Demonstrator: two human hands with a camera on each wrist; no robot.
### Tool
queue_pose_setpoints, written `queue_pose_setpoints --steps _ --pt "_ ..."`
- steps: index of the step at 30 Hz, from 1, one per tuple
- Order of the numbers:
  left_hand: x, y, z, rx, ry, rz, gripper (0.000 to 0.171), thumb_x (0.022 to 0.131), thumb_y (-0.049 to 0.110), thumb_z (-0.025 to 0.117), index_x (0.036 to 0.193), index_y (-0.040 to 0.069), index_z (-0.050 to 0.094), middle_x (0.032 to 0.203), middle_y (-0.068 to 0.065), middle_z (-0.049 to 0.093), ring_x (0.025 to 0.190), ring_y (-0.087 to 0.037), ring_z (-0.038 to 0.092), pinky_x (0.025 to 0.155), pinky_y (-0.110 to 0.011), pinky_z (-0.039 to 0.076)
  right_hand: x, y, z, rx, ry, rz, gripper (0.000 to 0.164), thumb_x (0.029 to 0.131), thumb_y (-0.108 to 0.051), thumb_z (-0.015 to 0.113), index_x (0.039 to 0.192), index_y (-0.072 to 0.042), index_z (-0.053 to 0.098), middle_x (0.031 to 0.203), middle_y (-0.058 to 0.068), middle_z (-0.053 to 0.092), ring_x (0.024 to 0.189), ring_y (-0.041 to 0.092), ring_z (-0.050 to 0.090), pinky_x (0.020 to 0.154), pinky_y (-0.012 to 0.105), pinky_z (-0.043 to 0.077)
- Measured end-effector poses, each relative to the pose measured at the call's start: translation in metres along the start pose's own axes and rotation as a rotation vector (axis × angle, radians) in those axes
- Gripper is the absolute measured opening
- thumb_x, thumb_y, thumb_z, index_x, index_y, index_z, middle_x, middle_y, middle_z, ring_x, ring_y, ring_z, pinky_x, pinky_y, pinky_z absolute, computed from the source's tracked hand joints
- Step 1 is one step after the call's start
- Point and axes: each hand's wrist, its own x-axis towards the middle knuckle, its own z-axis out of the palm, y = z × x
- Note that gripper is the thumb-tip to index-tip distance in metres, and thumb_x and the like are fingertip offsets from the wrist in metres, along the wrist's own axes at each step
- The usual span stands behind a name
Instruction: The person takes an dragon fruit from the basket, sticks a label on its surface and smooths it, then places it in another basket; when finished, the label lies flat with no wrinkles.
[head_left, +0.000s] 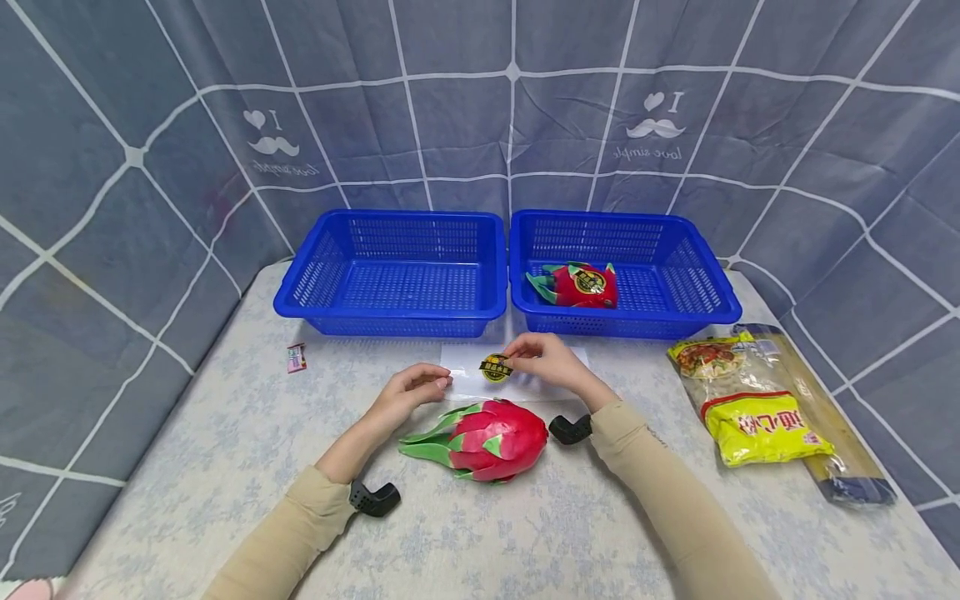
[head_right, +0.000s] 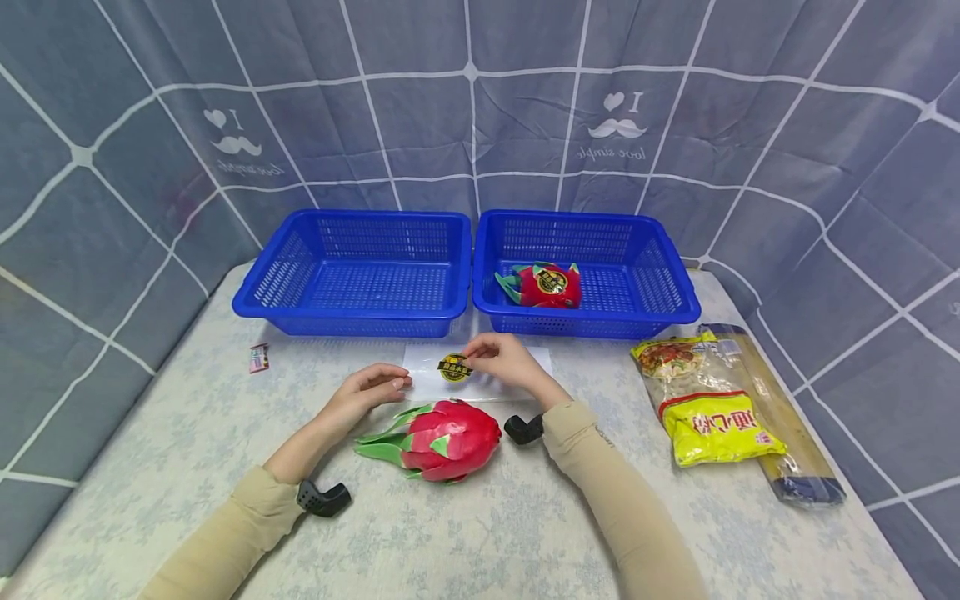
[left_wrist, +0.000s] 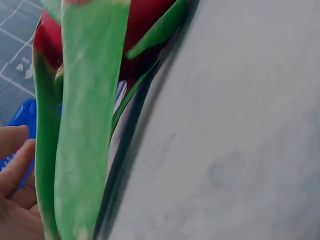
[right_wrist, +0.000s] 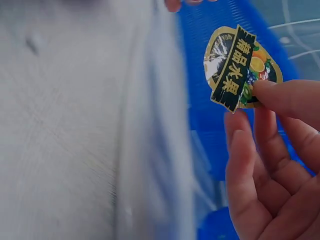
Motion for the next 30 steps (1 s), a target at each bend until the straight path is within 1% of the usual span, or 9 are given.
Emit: queue_pose_setpoints --steps 4,8,11,13,16,18,22,26,30 --pt "-0.004 0.011 0.011 0.051 0.007 0.019 0.031 0.092 0.010 0.059 0.116 -0.011 0.055 0.115 -0.024 0.059 0.104 -0.026 0.057 0.089 -0.036 0.048 -0.021 -0.009 -0.010 0.100 0.020 0.005 0.019 0.084 -0.011 0.068 0.099 0.001 0.066 0.089 0.007 0.066 0.081 0.029 0.064 0.074 0.038 0.052" --pt "-0.012 0.025 0.029 0.217 -0.133 0.034 0.041 0.092 0.021 0.061 0.124 -0.003 0.054 0.125 -0.019 0.055 0.115 -0.029 0.052 0.096 -0.040 0.042 -0.042 -0.015 -0.015 0.203 0.025 0.030 0.022 0.086 -0.010 0.067 0.103 0.004 0.063 0.092 0.010 0.065 0.077 0.022 0.063 0.076 0.044 0.052" --pt "-0.017 0.030 0.039 0.331 -0.237 0.037 0.053 0.087 0.030 0.067 0.131 0.007 0.050 0.129 -0.012 0.053 0.118 -0.027 0.051 0.097 -0.041 0.041 -0.056 -0.017 -0.014 0.261 0.025 0.043 0.025 0.087 -0.010 0.066 0.106 0.006 0.062 0.096 0.011 0.066 0.079 0.014 0.063 0.077 0.038 0.053" --pt "-0.020 0.031 0.045 0.367 -0.265 0.024 0.057 0.083 0.034 0.072 0.132 0.016 0.051 0.125 -0.004 0.056 0.114 -0.021 0.053 0.094 -0.038 0.044 -0.063 -0.019 -0.013 0.297 0.030 0.050 0.026 0.088 -0.010 0.065 0.107 0.007 0.062 0.098 0.011 0.066 0.081 0.013 0.063 0.076 0.033 0.053" --pt "-0.021 0.030 0.049 0.359 -0.260 0.022 0.054 0.079 0.033 0.076 0.127 0.025 0.055 0.116 0.004 0.061 0.105 -0.014 0.058 0.087 -0.033 0.049 -0.072 -0.021 -0.010 0.337 0.040 0.071 0.026 0.088 -0.009 0.065 0.108 0.007 0.062 0.099 0.010 0.067 0.083 0.013 0.063 0.075 0.031 0.053" --pt "-0.022 0.029 0.050 0.339 -0.239 0.047 0.051 0.077 0.030 0.078 0.124 0.025 0.058 0.115 0.005 0.061 0.103 -0.014 0.059 0.084 -0.031 0.050 -0.077 -0.021 -0.007 0.344 0.036 0.084 0.025 0.088 -0.009 0.064 0.107 0.006 0.062 0.098 0.009 0.067 0.082 0.014 0.063 0.076 0.033 0.053" --pt "-0.023 0.027 0.048 0.345 -0.210 0.172 0.054 0.071 0.025 0.083 0.120 0.021 0.062 0.119 0.003 0.059 0.108 -0.016 0.055 0.083 -0.032 0.051 -0.084 -0.024 -0.002 0.330 0.006 0.069 0.022 0.089 -0.010 0.064 0.104 0.005 0.062 0.095 0.007 0.066 0.080 0.014 0.062 0.076 0.037 0.053" --pt "-0.023 0.027 0.045 0.414 -0.168 0.309 0.060 0.065 0.024 0.087 0.120 0.020 0.063 0.125 0.002 0.055 0.117 -0.019 0.048 0.086 -0.035 0.049 -0.086 -0.026 0.004 0.297 -0.012 0.022 0.018 0.089 -0.012 0.064 0.100 0.002 0.062 0.090 0.007 0.065 0.078 0.016 0.061 0.071 0.033 0.052" --pt "-0.024 0.026 0.044 0.425 -0.147 0.370 0.060 0.064 0.024 0.087 0.119 0.019 0.063 0.128 0.002 0.052 0.120 -0.019 0.045 0.087 -0.036 0.049 -0.087 -0.030 0.011 0.252 0.024 -0.012 0.014 0.088 -0.010 0.065 0.097 0.002 0.064 0.088 0.009 0.064 0.076 0.016 0.061 0.068 0.031 0.052"
